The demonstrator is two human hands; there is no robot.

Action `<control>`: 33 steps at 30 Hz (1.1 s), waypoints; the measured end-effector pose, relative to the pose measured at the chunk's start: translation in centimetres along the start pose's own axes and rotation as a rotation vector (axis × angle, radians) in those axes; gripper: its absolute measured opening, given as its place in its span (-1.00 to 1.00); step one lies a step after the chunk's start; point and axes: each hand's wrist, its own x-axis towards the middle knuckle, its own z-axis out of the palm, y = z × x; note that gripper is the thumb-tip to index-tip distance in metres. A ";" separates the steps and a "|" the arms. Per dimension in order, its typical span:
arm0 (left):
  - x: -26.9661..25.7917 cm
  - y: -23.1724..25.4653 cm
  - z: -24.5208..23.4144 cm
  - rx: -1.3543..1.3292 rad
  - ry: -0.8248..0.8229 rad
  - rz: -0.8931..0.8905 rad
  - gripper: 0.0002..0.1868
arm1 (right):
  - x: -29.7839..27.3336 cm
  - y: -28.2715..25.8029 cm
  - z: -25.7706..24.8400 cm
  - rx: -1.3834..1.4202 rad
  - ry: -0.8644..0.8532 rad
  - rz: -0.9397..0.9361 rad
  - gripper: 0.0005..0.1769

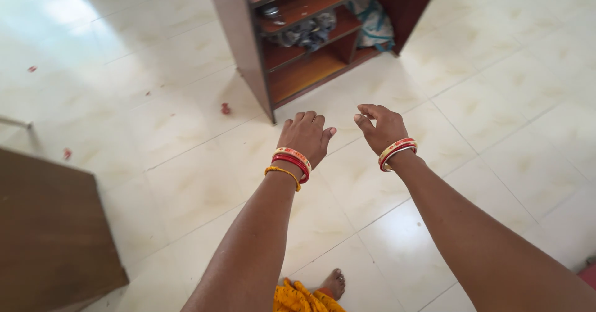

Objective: Picking up plates, bowls, cups, and a pitcher from a kitchen counter and placing them on a dining table.

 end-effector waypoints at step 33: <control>22.5 33.3 16.6 -0.008 -0.356 0.738 -0.54 | -4.4 28.9 -24.5 -0.049 0.616 0.626 -0.70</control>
